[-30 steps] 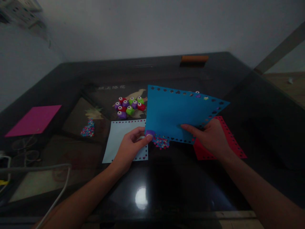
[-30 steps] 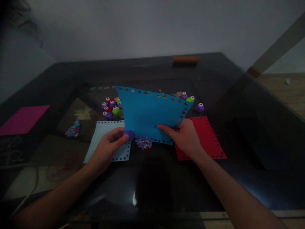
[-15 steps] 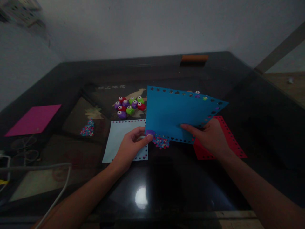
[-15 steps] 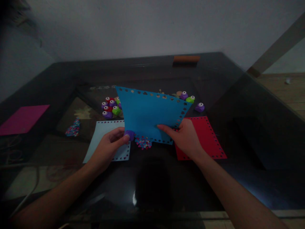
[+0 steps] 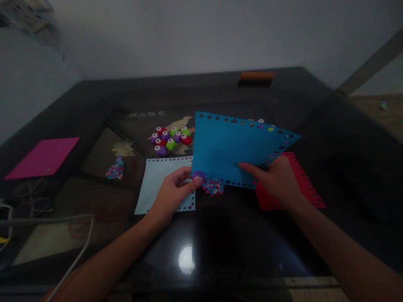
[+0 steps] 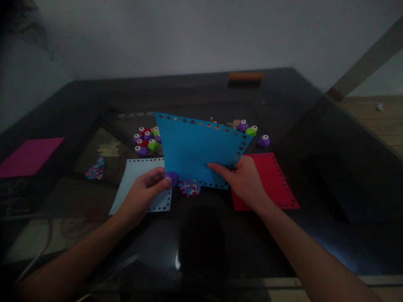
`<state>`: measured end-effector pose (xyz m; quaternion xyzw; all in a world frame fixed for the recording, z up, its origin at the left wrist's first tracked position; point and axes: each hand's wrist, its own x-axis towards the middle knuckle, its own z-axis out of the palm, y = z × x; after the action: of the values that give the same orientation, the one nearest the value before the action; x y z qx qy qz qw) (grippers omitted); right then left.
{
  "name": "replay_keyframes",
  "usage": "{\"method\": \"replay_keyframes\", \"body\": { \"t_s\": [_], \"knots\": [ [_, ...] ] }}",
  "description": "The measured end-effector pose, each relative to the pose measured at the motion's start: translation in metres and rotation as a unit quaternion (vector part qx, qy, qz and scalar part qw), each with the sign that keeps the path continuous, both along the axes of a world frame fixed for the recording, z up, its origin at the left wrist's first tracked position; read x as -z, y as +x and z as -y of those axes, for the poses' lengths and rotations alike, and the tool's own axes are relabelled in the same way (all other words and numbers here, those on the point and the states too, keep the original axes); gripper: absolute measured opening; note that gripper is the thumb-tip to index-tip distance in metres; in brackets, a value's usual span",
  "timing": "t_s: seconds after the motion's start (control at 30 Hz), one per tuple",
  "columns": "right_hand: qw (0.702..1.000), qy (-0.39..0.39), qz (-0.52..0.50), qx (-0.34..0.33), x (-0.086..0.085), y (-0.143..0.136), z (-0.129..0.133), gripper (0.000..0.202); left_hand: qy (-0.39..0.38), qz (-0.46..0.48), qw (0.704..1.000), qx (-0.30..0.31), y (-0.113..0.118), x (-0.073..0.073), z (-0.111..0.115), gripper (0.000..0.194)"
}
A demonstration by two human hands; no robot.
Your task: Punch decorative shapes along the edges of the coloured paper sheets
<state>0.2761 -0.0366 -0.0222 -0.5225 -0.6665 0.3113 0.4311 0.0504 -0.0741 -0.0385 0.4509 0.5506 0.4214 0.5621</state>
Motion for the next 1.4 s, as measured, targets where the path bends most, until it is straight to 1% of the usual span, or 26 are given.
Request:
{"method": "replay_keyframes", "body": {
  "t_s": [0.27, 0.47, 0.73, 0.87, 1.3, 1.4],
  "knots": [
    [1.0, -0.009, 0.008, 0.003, 0.0025, 0.0009, -0.0007, 0.012, 0.004, -0.005, 1.0, 0.004, -0.0001, -0.0002, -0.0004, 0.026],
    [1.0, -0.019, 0.002, -0.001, 0.0027, 0.0006, -0.0009, 0.012, 0.003, 0.004, 1.0, 0.005, -0.0001, 0.0009, -0.0003, 0.027],
    [1.0, -0.025, -0.01, -0.003, 0.0022, -0.0004, -0.0004, 0.011, 0.01, -0.02, 1.0, -0.004, 0.0006, -0.0006, 0.0001, 0.026],
    [1.0, -0.024, -0.013, 0.0, 0.0027, -0.0005, -0.0003, 0.009, 0.008, -0.01, 1.0, -0.002, 0.001, -0.0009, -0.0002, 0.024],
    [0.999, -0.031, -0.015, -0.008, 0.0039, 0.0007, -0.0007, 0.013, 0.0, 0.003, 1.0, 0.002, -0.0004, -0.0004, 0.0, 0.027],
    [0.999, -0.029, -0.013, -0.009, 0.0039, 0.0008, -0.0011, 0.012, 0.0, 0.011, 1.0, 0.006, -0.0012, 0.0009, -0.0001, 0.025]
  ]
}}
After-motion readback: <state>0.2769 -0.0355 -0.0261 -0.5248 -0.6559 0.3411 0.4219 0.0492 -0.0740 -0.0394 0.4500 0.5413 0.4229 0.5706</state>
